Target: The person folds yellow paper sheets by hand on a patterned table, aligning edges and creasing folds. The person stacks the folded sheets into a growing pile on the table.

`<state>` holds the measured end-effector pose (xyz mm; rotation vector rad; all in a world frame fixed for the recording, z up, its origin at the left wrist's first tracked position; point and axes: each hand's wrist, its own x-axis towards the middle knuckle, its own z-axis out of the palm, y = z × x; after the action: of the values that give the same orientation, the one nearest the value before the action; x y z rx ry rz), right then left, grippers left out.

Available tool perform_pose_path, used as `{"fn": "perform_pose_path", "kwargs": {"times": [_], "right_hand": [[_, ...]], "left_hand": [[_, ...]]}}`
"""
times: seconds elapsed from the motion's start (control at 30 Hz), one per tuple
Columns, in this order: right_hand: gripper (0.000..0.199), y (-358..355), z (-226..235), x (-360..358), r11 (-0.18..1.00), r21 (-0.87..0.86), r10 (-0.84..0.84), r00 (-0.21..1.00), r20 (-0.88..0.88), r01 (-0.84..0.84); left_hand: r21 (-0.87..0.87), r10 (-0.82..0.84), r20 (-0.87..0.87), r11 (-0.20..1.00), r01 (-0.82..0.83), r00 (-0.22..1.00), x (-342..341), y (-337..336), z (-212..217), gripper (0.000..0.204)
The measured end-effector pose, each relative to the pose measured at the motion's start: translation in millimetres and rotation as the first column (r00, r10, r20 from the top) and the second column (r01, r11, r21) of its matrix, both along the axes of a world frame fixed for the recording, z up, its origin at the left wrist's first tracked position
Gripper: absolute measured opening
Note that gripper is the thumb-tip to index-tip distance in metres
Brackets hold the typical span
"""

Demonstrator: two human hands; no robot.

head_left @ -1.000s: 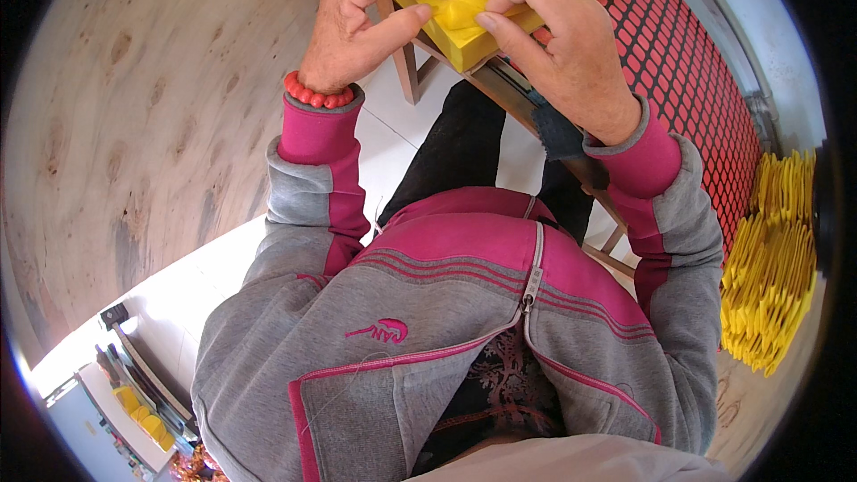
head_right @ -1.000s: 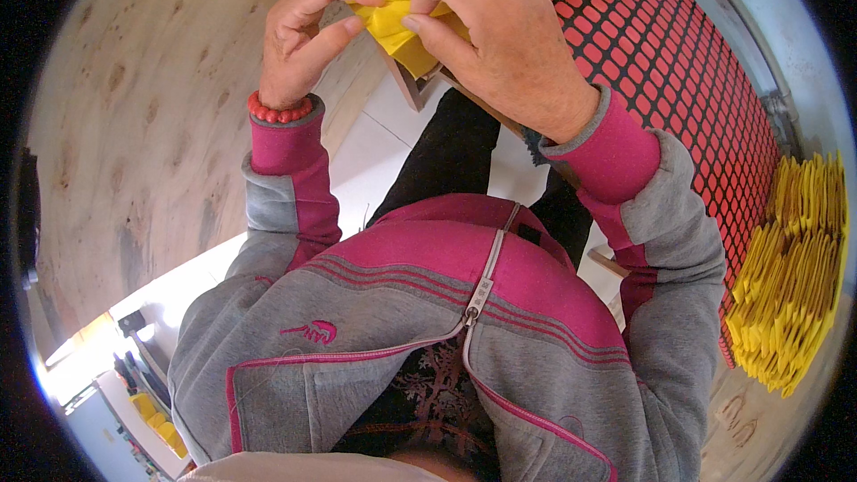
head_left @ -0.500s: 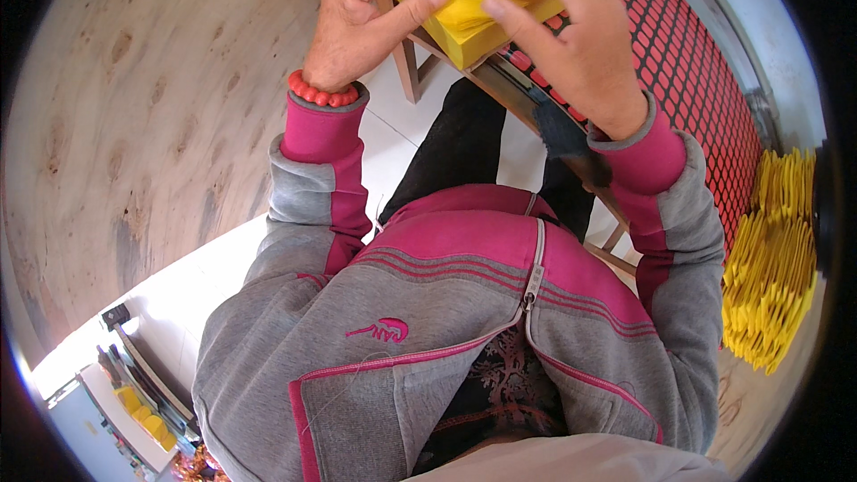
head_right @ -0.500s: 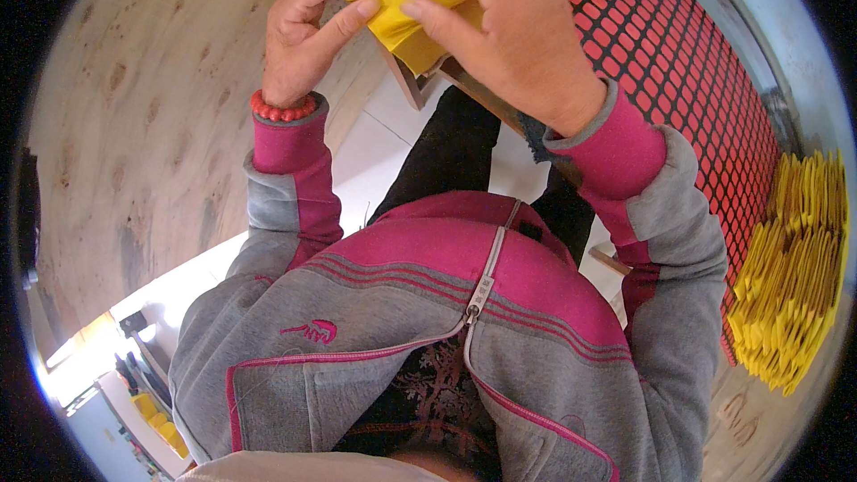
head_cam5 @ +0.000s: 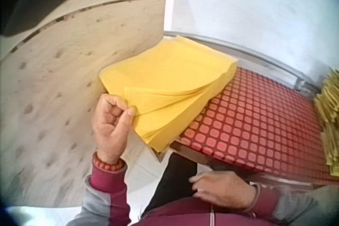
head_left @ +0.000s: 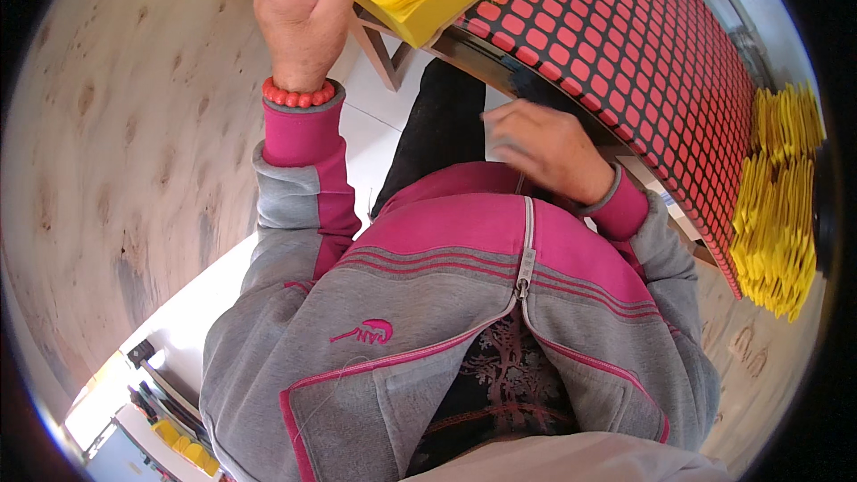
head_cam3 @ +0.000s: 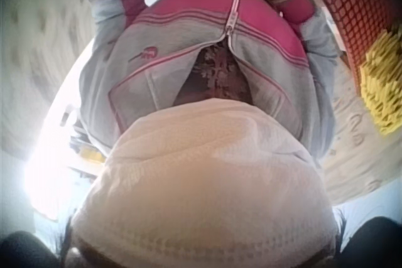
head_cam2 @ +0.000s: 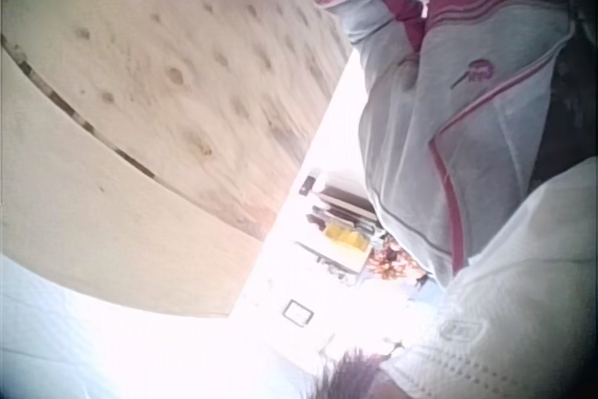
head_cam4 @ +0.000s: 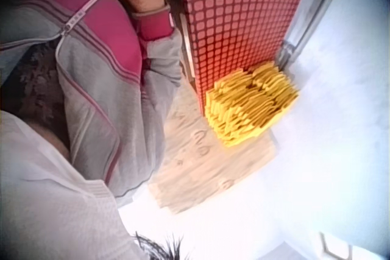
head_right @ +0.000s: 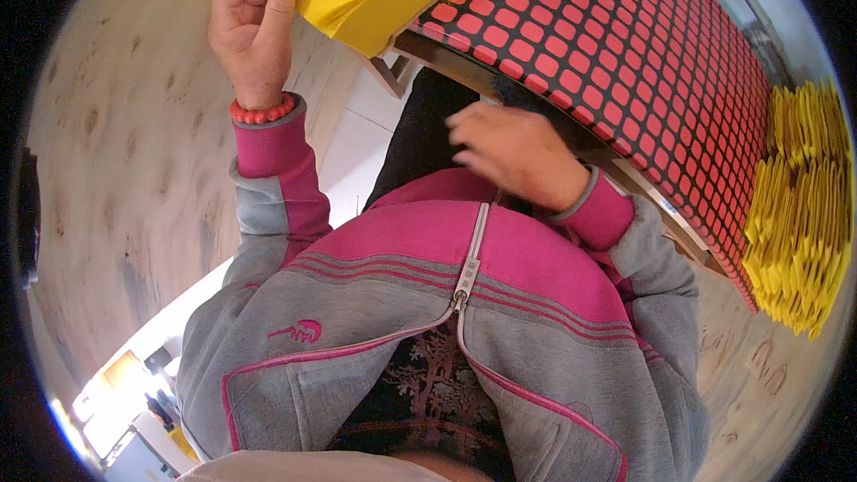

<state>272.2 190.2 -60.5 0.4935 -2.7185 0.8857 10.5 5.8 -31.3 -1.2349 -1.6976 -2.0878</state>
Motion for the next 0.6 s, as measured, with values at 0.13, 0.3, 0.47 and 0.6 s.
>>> {"fn": "perform_pose_path", "kwargs": {"times": [0.13, 0.3, 0.47, 0.6], "right_hand": [[0.025, 37, -55, 41, 0.87, 0.285, -0.43, 0.902, 0.043, 0.402], [0.023, 68, -96, 42, 0.815, 0.422, -0.463, 0.884, 0.063, 0.396], [0.021, 75, -100, 38, 0.835, 0.362, -0.469, 0.88, 0.072, 0.415], [0.023, 74, -89, 37, 0.773, 0.464, -0.541, 0.831, 0.129, 0.432]], "left_hand": [[-0.007, 0.008, -0.046, 1.0, -0.008, 0.999, -4, 0, -2, 0.01], [-0.17, -0.016, -0.137, 0.985, -0.008, 0.99, -2, -7, 8, 0.014], [-0.296, -0.111, -0.126, 0.953, 0.069, 0.986, 9, -11, 23, 0.02], [-0.33, -0.127, -0.094, 0.94, 0.09, 0.987, 8, -12, 28, 0.022]]}}
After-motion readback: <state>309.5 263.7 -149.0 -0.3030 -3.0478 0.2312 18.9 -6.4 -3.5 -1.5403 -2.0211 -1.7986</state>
